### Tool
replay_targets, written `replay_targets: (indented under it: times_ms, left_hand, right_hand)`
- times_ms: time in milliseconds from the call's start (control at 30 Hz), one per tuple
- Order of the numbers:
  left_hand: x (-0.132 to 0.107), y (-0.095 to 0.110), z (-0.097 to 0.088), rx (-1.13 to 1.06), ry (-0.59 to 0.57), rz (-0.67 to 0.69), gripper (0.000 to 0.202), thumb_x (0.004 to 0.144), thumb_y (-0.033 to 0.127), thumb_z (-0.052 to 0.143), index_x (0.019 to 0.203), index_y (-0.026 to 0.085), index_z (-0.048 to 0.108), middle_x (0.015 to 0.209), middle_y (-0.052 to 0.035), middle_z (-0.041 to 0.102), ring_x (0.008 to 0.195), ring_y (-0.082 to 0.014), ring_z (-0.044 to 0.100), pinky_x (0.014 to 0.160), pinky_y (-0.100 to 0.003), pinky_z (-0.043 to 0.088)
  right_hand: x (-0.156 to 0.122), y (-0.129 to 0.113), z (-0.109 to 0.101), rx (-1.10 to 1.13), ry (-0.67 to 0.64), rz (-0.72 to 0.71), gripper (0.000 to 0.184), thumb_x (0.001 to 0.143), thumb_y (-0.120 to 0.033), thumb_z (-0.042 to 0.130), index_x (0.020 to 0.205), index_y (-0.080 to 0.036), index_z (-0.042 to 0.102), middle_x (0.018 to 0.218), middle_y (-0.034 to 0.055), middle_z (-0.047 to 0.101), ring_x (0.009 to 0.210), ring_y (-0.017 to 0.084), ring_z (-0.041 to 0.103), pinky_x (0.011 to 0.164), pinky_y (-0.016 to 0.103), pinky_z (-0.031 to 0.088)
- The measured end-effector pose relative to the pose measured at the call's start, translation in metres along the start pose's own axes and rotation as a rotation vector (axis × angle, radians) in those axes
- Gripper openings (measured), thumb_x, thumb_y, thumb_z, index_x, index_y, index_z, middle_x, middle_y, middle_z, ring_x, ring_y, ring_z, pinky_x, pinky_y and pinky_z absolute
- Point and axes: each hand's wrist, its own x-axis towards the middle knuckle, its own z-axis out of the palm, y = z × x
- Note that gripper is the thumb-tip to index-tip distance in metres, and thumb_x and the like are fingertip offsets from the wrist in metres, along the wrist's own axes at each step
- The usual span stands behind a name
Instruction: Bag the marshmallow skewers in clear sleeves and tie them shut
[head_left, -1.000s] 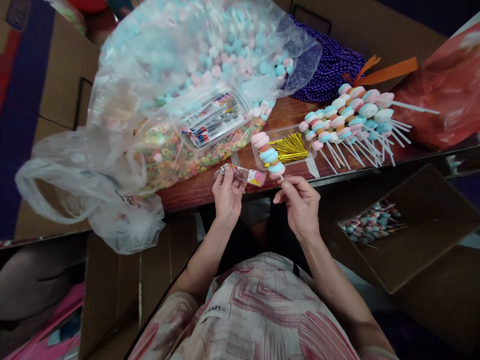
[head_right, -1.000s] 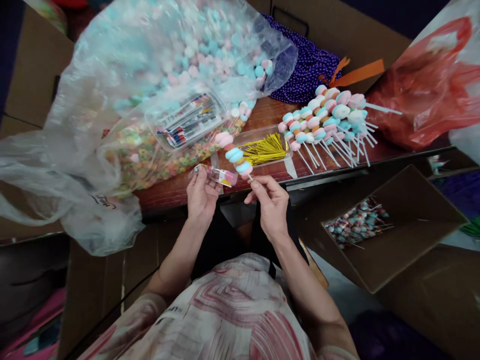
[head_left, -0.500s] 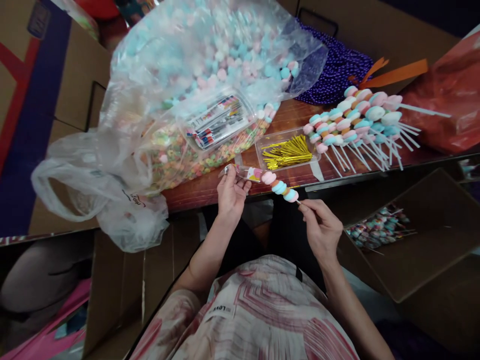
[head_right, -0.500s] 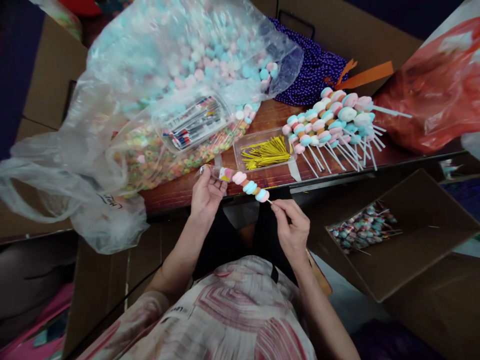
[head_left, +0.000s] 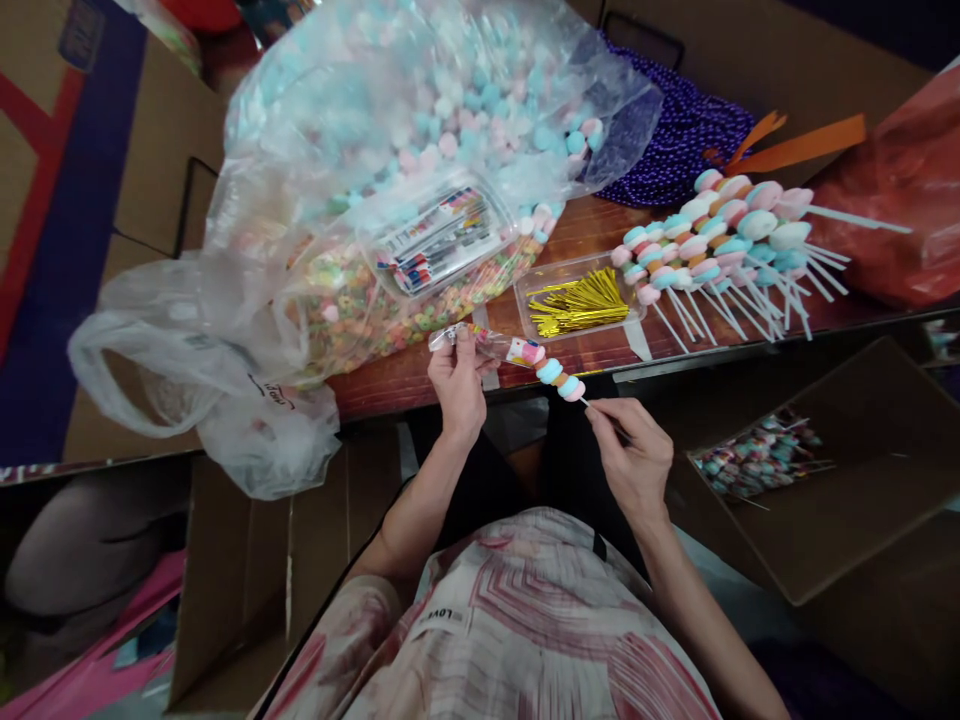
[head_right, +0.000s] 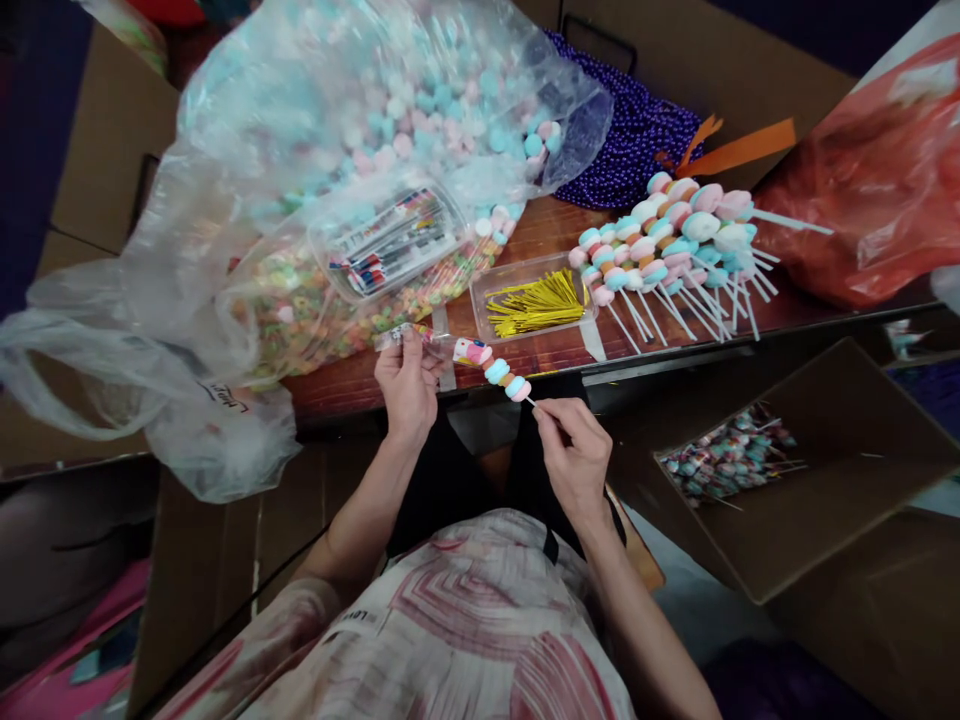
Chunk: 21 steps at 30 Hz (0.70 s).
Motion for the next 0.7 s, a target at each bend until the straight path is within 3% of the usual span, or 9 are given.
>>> replay_targets:
  times_ms: [167,267,433,567,700]
  left_hand:
    - [0.005,0.0,-0.003,-0.005,-0.031,-0.002,0.039,0.074,0.05,0.082,0.078,0.019,0.059,0.066,0.0058,0.065,0.053,-0.0069,0.064,0.054,-0.017,0.052]
    - [0.003,-0.001,-0.002,0.022,-0.038,-0.015,0.035,0.078,0.049,0.079,0.081,0.02,0.06,0.067,0.005,0.067,0.056,-0.0085,0.067,0.055,-0.017,0.053]
    - [-0.001,-0.003,-0.001,0.048,-0.065,-0.06,0.031,0.083,0.048,0.075,0.084,0.021,0.061,0.073,0.0014,0.073,0.065,-0.0129,0.073,0.061,-0.021,0.057]
    - [-0.003,0.001,-0.001,0.041,-0.169,-0.155,0.039,0.084,0.058,0.07,0.089,0.02,0.061,0.08,-0.0038,0.077,0.078,-0.018,0.077,0.073,-0.027,0.06]
    - [-0.012,0.004,0.0,0.054,-0.313,-0.217,0.049,0.077,0.063,0.073,0.094,0.019,0.063,0.092,-0.0085,0.079,0.084,-0.0213,0.077,0.076,-0.03,0.06]
  right_hand:
    - [-0.001,0.005,0.004,0.147,-0.161,0.181,0.008,0.089,-0.023,0.069,0.083,-0.022,0.074,0.076,-0.0006,0.066,0.067,0.013,0.058,0.06,0.027,0.043]
    - [0.0,0.008,0.004,0.159,-0.175,0.242,0.01,0.089,-0.024,0.068,0.081,-0.021,0.073,0.072,-0.0018,0.063,0.065,0.013,0.055,0.06,0.027,0.04]
    - [0.002,0.011,0.002,0.183,-0.206,0.221,0.01,0.09,-0.025,0.068,0.083,-0.021,0.073,0.073,-0.0019,0.061,0.066,0.012,0.053,0.061,0.027,0.039]
    - [0.002,0.011,0.004,0.163,-0.181,0.229,0.012,0.092,-0.025,0.064,0.083,-0.021,0.072,0.073,-0.0011,0.062,0.068,0.014,0.056,0.063,0.027,0.042]
    - [0.0,0.008,0.011,0.037,-0.145,0.077,0.015,0.095,-0.024,0.06,0.086,-0.021,0.07,0.073,0.0004,0.061,0.065,0.014,0.056,0.062,0.028,0.044]
